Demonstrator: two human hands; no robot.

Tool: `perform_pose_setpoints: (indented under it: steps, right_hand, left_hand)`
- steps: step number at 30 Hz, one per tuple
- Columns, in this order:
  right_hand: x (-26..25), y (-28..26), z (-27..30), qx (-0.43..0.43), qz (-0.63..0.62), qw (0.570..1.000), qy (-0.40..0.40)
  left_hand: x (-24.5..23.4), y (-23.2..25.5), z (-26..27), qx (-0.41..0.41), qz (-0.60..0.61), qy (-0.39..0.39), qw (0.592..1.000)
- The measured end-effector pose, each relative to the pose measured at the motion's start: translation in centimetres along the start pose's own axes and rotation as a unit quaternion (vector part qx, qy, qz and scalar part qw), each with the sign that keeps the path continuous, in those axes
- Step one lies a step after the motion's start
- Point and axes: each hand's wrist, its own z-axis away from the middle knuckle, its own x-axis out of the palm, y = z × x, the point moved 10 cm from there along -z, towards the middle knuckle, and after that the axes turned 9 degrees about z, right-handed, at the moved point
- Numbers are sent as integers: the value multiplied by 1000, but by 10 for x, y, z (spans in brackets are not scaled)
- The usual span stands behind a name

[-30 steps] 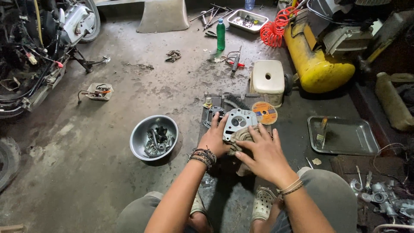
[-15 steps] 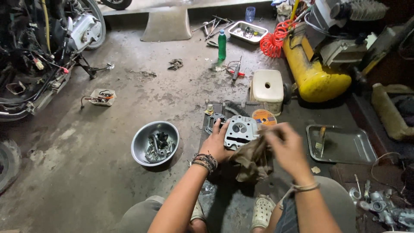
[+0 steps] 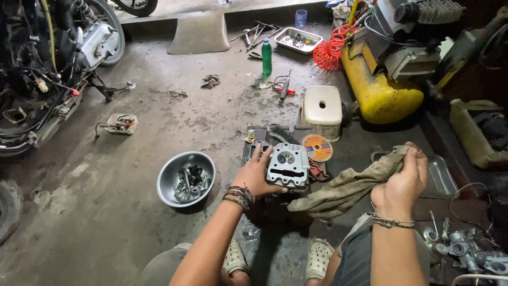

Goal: The person sits on the floor and wipes a metal engine part with a cloth. The person rotates the part to wipe different sides and surfaces, then places it on a small wooden block.

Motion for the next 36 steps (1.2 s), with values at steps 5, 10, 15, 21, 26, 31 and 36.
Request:
perform_pose_setpoints:
  steps: [5, 10, 15, 21, 26, 31, 36]
  right_hand:
    - [-3, 4, -4, 9, -20, 1000, -8]
    - [6, -1, 3, 19, -55, 998, -19]
    - [-7, 5, -8, 7, -62, 998, 1]
    - [-2, 9, -2, 47, -83, 995, -1]
    - [1, 4, 3, 43, -64, 997, -5]
    - [0, 27, -11, 22, -33, 998, -51]
    - [6, 33, -10, 10, -30, 996, -86]
  left_hand:
    - [-8, 24, 2, 57, -72, 34, 995]
    - [14, 59, -3, 105, -141, 49, 983]
    - [27, 53, -15, -9, -160, 60, 985]
    - [26, 53, -13, 12, -104, 68, 992]
    - [27, 44, -8, 50, -67, 82, 993]
    - [10, 56, 11, 98, -33, 120, 987]
    - [-9, 28, 17, 101, 101, 198, 970]
